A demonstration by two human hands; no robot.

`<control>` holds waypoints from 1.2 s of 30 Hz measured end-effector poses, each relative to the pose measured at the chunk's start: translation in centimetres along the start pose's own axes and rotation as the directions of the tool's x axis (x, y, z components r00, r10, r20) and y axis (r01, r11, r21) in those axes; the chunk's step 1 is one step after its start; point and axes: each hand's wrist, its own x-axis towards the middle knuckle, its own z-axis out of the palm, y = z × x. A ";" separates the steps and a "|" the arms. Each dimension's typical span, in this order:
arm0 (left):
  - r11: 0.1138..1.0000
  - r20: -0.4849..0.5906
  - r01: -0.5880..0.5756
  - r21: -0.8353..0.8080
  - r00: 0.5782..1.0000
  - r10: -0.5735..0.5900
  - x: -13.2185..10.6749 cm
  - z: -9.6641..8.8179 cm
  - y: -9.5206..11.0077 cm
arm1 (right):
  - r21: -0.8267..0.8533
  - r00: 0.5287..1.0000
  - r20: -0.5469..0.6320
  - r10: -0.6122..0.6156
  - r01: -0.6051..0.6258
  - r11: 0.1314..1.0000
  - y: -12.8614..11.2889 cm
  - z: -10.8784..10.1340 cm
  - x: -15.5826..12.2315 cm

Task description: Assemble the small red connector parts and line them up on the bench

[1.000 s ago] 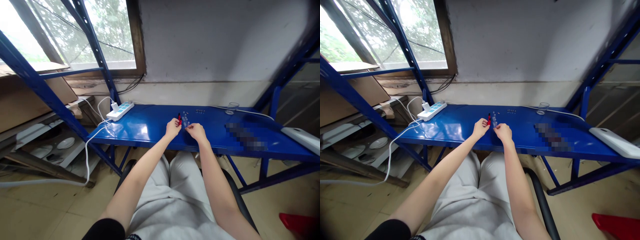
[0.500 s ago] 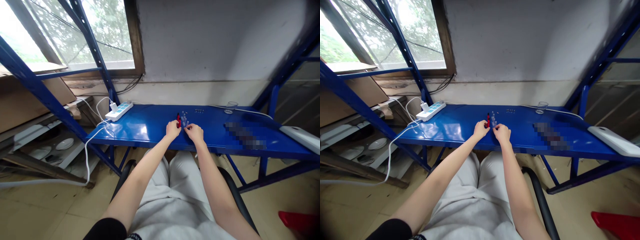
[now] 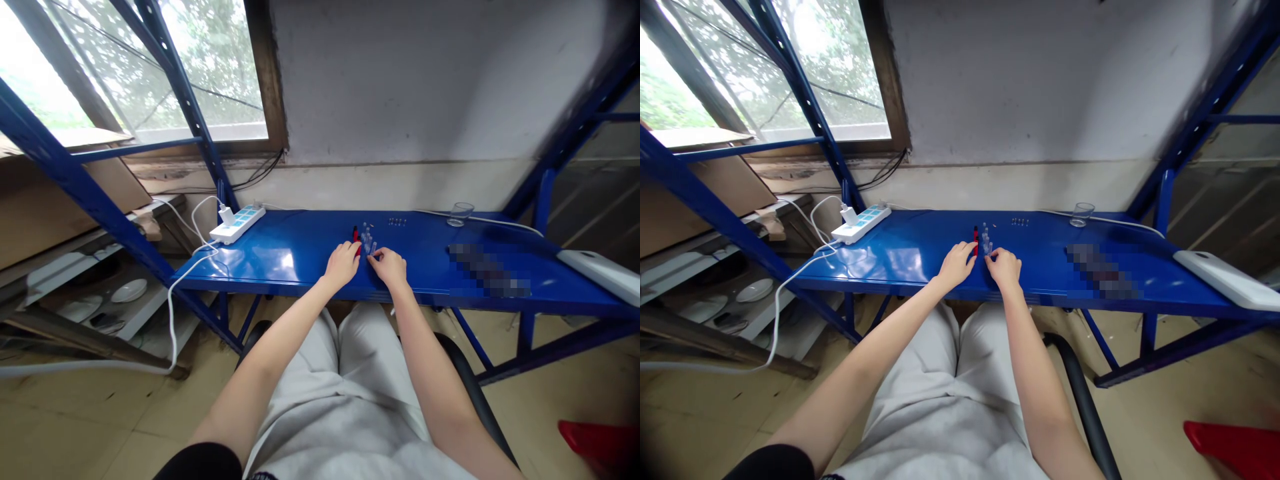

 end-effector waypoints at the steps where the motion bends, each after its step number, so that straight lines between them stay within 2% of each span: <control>1: 1.000 0.014 -0.001 0.017 1.000 0.001 0.0 0.0 0.0 | 0.001 1.000 -0.001 -0.002 0.002 1.000 0.0 0.0 0.0; 5: 1.000 0.016 0.008 0.017 1.000 -0.008 0.2 0.2 0.0 | -0.006 1.000 -0.008 -0.007 0.007 1.000 0.1 0.1 0.1; 12: 1.000 -0.063 0.001 -0.011 0.998 -0.002 0.5 -0.4 -0.5 | -0.026 1.000 0.006 -0.008 0.008 1.000 0.1 0.1 0.1; 16: 0.991 -0.135 0.012 -0.132 0.990 -0.030 0.6 -1.6 -1.8 | -0.025 1.000 0.001 -0.011 0.011 1.000 0.1 0.2 0.2; 20: 0.969 -0.226 0.074 -0.234 0.966 -0.128 0.9 -3.4 -3.9 | 0.011 0.999 -0.014 -0.038 0.038 0.999 0.5 0.4 0.2; 22: 0.950 -0.278 0.114 -0.290 0.940 -0.197 1.1 -4.2 -5.2 | 0.073 0.994 -0.072 -0.079 0.084 0.994 0.3 0.3 0.0; 24: 0.926 -0.337 0.152 -0.346 0.901 -0.274 1.2 -4.9 -6.6 | 0.181 0.970 -0.193 -0.145 0.181 0.967 -0.5 0.2 -0.3; 26: 0.905 -0.399 0.196 -0.379 0.848 -0.350 1.1 -5.3 -7.8 | 0.276 0.919 -0.325 -0.224 0.319 0.907 -2.2 0.0 -0.4; 28: 0.882 -0.443 0.238 -0.406 0.793 -0.418 0.8 -5.3 -8.8 | 0.312 0.870 -0.369 -0.327 0.447 0.838 -4.5 0.1 -0.1; 30: 0.851 -0.472 0.271 -0.450 0.737 -0.484 0.4 -5.2 -9.4 | 0.309 0.852 -0.355 -0.385 0.495 0.812 -7.1 0.7 0.6; 33: 0.813 -0.496 0.287 -0.506 0.674 -0.547 -0.2 -5.2 -9.7 | 0.263 0.890 -0.241 -0.388 0.445 0.856 -10.3 2.6 2.2; 36: 0.810 -0.500 0.281 -0.516 0.668 -0.551 -0.5 -5.3 -9.6 | 0.178 0.931 -0.100 -0.350 0.363 0.915 -11.5 5.0 3.3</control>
